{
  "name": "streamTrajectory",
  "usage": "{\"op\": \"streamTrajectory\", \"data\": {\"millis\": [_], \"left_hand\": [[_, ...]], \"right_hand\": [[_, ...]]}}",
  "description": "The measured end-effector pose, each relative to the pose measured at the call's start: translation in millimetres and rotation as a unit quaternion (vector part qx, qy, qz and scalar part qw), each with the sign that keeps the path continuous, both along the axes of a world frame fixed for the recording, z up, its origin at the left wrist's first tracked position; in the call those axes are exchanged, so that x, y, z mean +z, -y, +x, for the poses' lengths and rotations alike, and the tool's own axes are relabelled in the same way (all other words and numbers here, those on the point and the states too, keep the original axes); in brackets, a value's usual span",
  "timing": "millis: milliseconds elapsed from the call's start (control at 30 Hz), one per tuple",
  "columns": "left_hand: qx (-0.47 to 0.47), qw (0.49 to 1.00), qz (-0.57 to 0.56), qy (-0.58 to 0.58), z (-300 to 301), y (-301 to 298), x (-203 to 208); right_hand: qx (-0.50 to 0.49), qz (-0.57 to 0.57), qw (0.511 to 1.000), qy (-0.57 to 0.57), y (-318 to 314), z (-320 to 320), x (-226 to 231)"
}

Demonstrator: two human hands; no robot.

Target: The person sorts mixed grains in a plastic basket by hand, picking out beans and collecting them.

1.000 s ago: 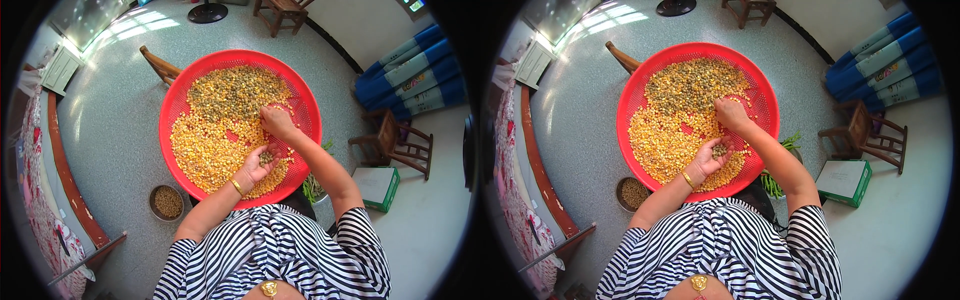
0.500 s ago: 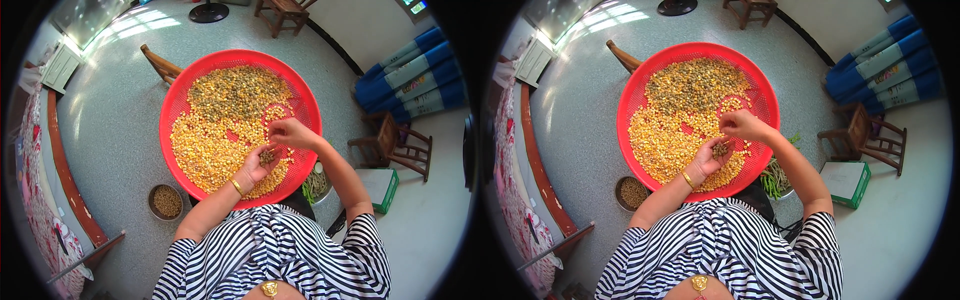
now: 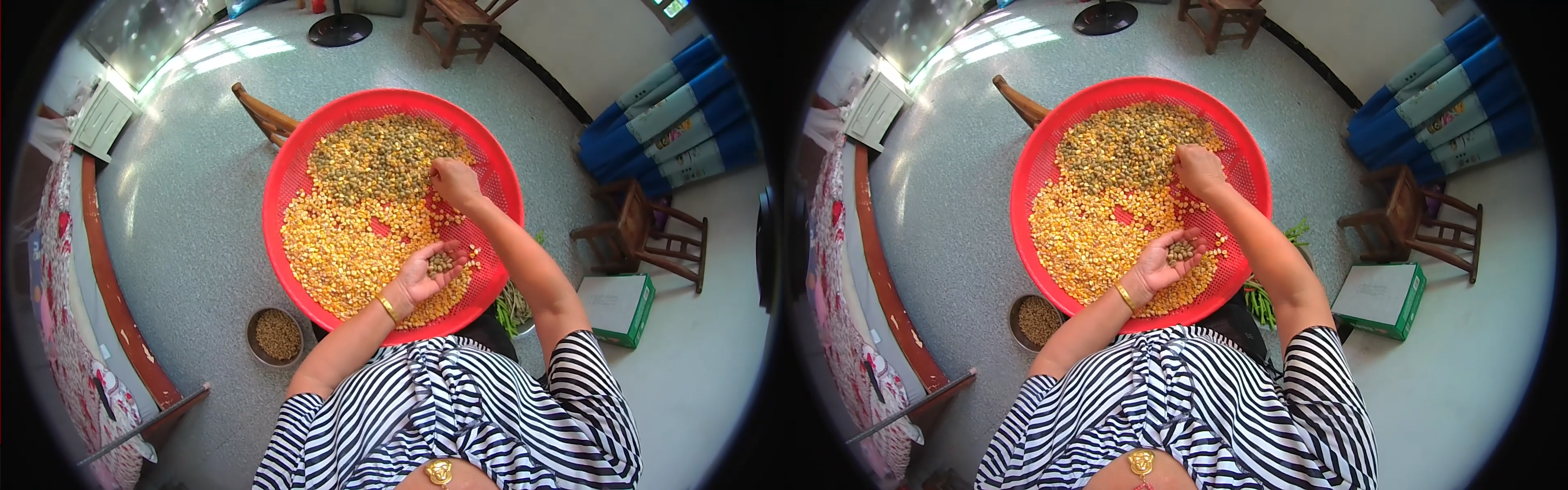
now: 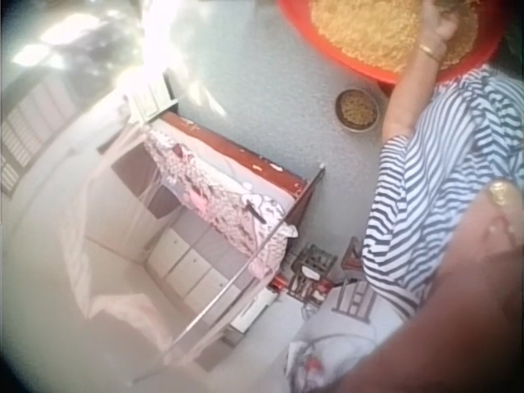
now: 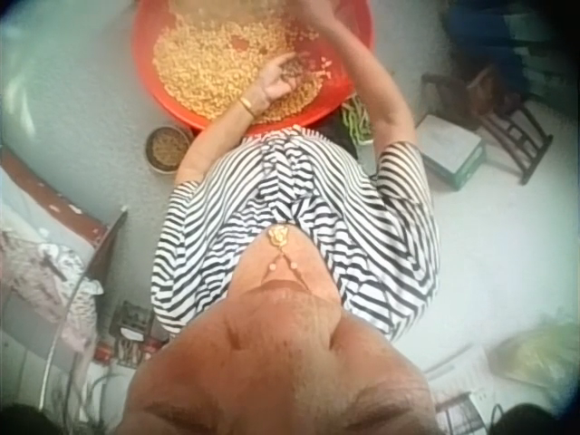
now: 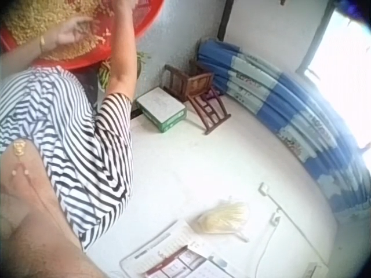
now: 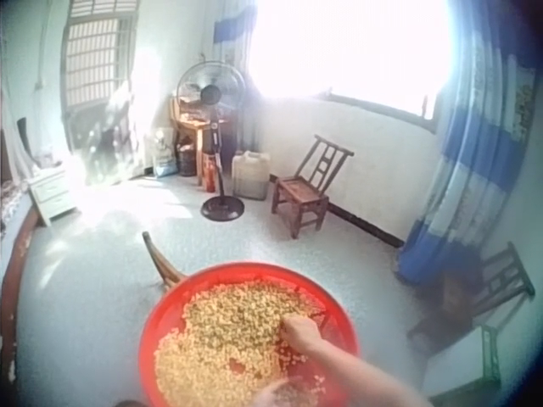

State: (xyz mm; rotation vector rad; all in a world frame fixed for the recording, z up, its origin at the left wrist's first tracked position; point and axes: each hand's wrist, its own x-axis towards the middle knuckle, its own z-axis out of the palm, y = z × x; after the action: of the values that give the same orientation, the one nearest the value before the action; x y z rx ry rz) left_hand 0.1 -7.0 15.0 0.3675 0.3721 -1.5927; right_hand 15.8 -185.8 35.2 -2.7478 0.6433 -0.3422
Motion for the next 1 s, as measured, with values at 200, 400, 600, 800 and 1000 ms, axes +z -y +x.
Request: {"op": "streamTrajectory", "data": {"millis": [200, 400, 600, 800, 1000], "left_hand": [[-0.008, 1.000, -0.018, -0.012, 1.3, -0.1, 2.0], [0.004, 1.000, -0.003, -0.018, 2.6, -1.6, 0.5], [0.014, 1.000, 0.007, -0.016, 1.9, 0.4, 5.0], [0.011, 1.000, -0.005, -0.014, 1.9, 0.2, 0.0], [0.003, 0.999, -0.023, -0.029, 1.9, -0.5, -2.7]], "right_hand": [[-0.002, -0.034, 0.997, -0.067, -3.9, 6.4, -2.5], [-0.020, -0.023, 0.990, -0.138, -2.8, 0.9, 12.5], [0.077, 0.288, 0.949, -0.100, -2.1, -36.4, 55.8], [0.209, 0.453, 0.847, -0.183, -21.2, -52.3, 92.9], [0.066, 0.295, 0.951, -0.061, 4.8, -28.9, 37.1]]}}
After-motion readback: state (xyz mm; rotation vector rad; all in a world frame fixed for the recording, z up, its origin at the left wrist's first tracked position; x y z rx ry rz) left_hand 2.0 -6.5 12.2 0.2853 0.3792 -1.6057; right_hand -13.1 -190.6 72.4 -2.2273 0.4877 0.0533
